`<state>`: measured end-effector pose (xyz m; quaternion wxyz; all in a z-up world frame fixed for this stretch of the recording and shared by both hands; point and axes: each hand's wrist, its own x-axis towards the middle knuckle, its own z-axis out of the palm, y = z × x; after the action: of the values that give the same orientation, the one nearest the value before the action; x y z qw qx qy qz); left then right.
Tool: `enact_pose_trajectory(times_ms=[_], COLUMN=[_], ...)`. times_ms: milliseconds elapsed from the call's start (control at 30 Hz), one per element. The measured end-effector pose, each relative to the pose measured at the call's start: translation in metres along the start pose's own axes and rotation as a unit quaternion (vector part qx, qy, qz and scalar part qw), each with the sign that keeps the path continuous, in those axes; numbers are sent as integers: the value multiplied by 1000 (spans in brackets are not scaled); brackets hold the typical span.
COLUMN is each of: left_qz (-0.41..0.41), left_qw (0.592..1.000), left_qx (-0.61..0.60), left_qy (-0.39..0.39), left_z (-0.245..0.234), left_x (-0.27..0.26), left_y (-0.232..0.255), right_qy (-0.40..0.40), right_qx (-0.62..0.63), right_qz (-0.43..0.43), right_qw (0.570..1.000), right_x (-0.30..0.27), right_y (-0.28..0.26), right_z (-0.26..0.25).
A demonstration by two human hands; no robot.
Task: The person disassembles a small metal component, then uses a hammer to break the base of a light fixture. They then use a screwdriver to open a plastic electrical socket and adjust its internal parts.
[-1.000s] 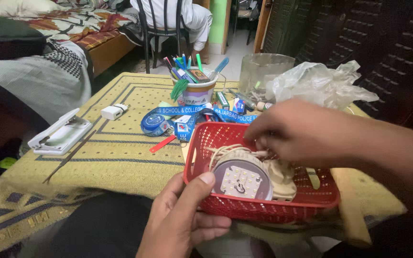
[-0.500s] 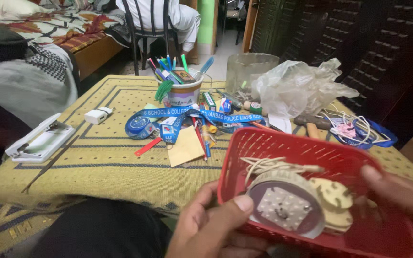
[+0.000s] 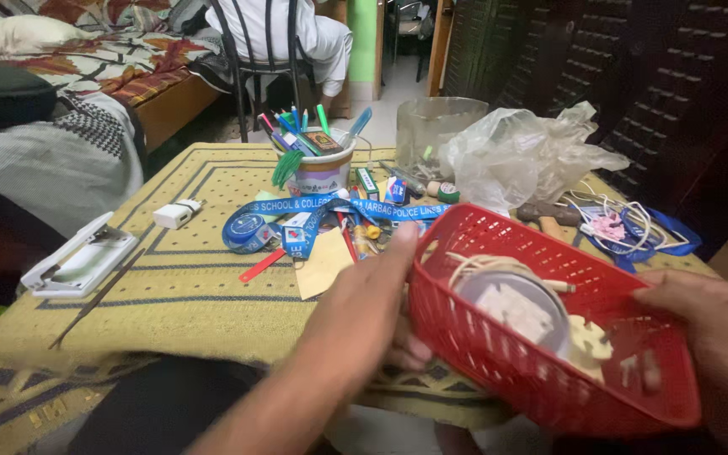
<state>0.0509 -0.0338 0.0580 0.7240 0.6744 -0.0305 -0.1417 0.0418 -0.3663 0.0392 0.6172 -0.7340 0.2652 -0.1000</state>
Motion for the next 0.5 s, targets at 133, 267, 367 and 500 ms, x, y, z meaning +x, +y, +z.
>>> enact_pose_trajectory(times_ms=[133,267,367,500], left_qz=[35,340,177,108], left_qw=[978,783,776,798], left_qx=[193,502,603,587], left_qy=[74,138,63,81], left_z=[-5,-31,-42,-46], left_x=[41,66,72,68], left_y=[23,32,36,39], right_qy=[-17,-40,-55,-63], right_qx=[33,30,45,51], right_qz=[-33,-69,-83,-69], right_qw=[999,996,994,994], right_x=[-31,-34,-25,-20], right_y=[-17,-15,-8,-3], right_z=[10,6,3,-2])
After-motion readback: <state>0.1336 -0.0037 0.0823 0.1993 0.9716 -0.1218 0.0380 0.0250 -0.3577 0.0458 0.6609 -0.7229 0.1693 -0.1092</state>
